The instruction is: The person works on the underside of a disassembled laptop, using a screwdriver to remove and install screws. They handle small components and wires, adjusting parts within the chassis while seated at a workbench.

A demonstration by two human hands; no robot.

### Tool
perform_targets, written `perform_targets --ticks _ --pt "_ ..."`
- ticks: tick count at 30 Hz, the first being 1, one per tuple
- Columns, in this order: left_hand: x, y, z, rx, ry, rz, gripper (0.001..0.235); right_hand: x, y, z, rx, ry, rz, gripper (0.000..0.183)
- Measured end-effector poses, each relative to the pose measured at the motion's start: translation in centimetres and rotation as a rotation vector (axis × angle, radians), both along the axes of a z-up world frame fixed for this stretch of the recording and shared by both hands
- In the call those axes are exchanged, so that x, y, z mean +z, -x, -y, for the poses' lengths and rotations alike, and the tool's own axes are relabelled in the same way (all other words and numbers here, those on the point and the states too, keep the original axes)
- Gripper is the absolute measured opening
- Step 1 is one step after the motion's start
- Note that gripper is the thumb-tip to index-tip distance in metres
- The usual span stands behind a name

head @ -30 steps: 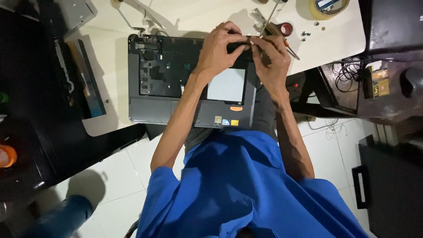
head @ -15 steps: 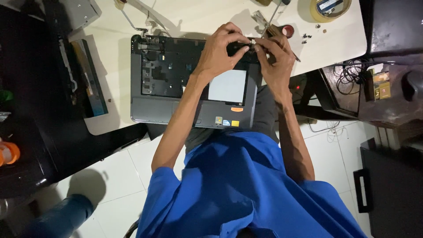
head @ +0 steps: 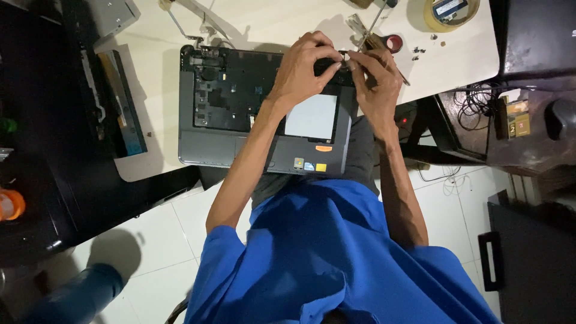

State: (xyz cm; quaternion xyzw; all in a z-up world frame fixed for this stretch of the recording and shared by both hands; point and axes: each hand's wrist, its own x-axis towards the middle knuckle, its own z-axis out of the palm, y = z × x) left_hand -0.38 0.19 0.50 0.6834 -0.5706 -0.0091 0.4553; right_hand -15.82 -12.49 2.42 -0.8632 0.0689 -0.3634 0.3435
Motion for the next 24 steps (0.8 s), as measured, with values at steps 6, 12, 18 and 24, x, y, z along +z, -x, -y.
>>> perform_targets --ticks 6,12,18,24 --pt "-0.4 -0.1 0.1 0.018 -0.018 0.057 0.018 0.0 0.0 -0.1 -0.010 -0.040 -0.030 0.012" --pt "-0.7 -0.2 0.2 0.006 0.001 0.029 0.012 0.0 0.0 -0.1 0.017 0.004 0.005 0.011" --pt "0.6 0.1 -0.2 -0.056 0.094 -0.225 0.015 -2.4 0.2 0.9 -0.104 -0.119 0.124 0.015" --pt "-0.1 -0.3 -0.3 0.278 0.125 -0.113 0.008 -1.3 1.9 4.2 -0.251 0.189 -0.091 0.016"
